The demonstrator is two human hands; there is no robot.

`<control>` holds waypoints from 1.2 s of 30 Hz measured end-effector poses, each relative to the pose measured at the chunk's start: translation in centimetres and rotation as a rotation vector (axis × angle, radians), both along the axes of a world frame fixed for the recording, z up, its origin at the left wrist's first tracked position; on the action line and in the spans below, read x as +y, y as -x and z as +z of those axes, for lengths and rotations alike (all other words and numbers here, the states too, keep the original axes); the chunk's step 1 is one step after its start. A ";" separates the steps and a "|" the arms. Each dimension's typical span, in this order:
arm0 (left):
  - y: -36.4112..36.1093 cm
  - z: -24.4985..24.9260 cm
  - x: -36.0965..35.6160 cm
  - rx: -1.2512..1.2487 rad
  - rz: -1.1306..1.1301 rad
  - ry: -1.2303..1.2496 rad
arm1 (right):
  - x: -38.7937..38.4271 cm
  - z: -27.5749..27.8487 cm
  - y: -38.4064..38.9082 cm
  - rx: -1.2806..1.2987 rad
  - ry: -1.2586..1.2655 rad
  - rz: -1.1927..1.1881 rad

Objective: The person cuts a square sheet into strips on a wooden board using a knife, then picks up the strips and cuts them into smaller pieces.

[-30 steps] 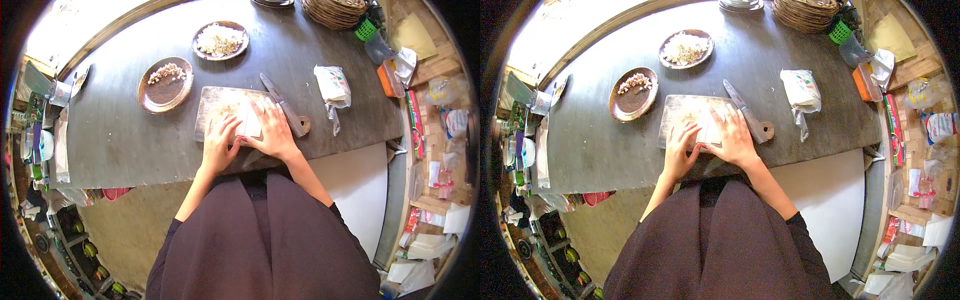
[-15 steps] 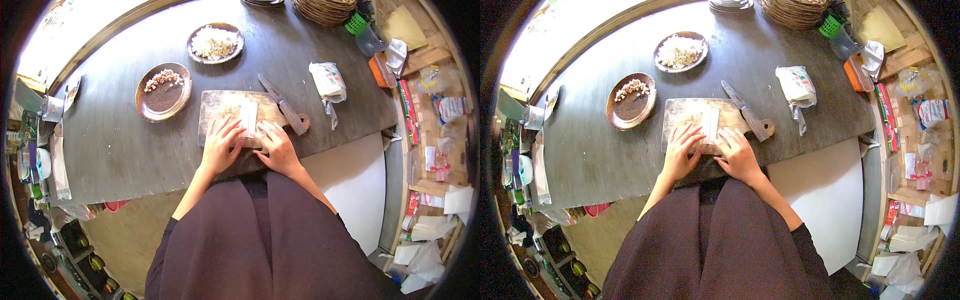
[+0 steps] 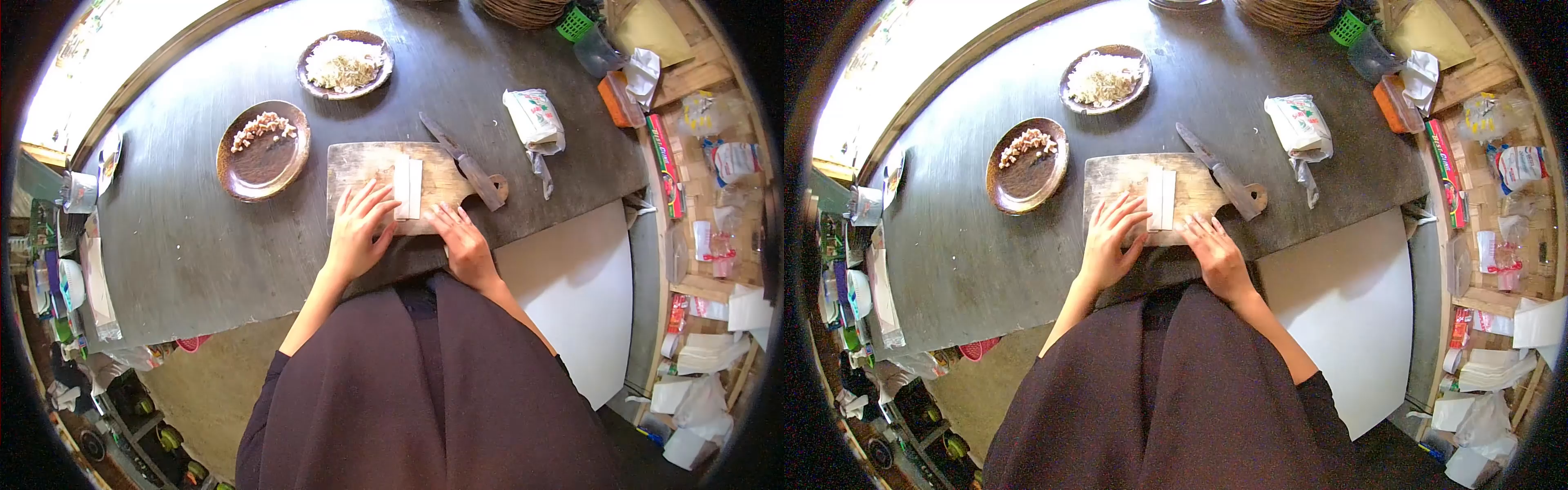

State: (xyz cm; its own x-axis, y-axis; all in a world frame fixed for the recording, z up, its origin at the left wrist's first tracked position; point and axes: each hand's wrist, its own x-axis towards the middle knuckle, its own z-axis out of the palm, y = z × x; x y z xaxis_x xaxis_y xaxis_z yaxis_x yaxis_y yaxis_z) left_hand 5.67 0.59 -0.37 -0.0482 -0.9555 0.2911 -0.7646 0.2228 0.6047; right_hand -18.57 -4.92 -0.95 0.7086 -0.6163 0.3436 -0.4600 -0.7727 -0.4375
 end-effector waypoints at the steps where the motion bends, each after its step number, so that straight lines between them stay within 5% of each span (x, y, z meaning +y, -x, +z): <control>1: -0.1 0.1 0.1 -0.009 0.011 0.006 | 0.0 -0.1 0.1 0.000 -0.002 0.000; 5: 0.0 1.0 0.1 0.104 0.019 0.020 | 0.1 1.1 -0.4 -0.169 -0.068 -0.107; 7: 0.9 2.3 -0.2 0.248 0.007 -0.005 | 0.5 3.4 -2.0 -0.444 -0.442 -0.245; 15: 1.7 2.9 -3.1 0.728 -0.031 -0.055 | -0.8 5.9 -5.3 -0.508 -0.634 -0.119; 23: -1.4 1.0 -9.3 0.407 -0.037 -0.074 | -2.5 4.0 -6.3 -0.316 -0.755 -0.287; 25: -1.8 1.6 -10.2 0.057 -0.043 -0.080 | -2.9 2.3 -7.0 -0.358 -0.726 -0.274; 27: -2.1 1.1 -11.1 0.074 -0.051 -0.047 | -3.2 3.0 -7.1 -0.369 -0.681 -0.278; 29: -2.3 0.7 -11.6 -0.031 0.018 -0.059 | -4.0 4.1 -6.7 -0.020 -0.576 -0.292; 33: -2.3 0.1 -11.5 -0.081 0.032 -0.038 | -5.6 3.9 -6.0 0.078 -0.289 -0.321; 36: -1.9 -0.1 -10.2 -0.092 0.011 0.030 | -6.9 2.2 -5.8 -0.018 -0.116 -0.103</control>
State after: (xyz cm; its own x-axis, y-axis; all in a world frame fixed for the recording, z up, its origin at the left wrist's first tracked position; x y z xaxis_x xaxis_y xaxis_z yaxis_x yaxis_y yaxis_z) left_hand 7.58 -9.65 -0.49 -0.0653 -0.9471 0.3143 -0.8194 0.2307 0.5248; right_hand -12.82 -11.85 1.21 0.6342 -0.7213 0.2784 -0.5250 -0.6661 -0.5298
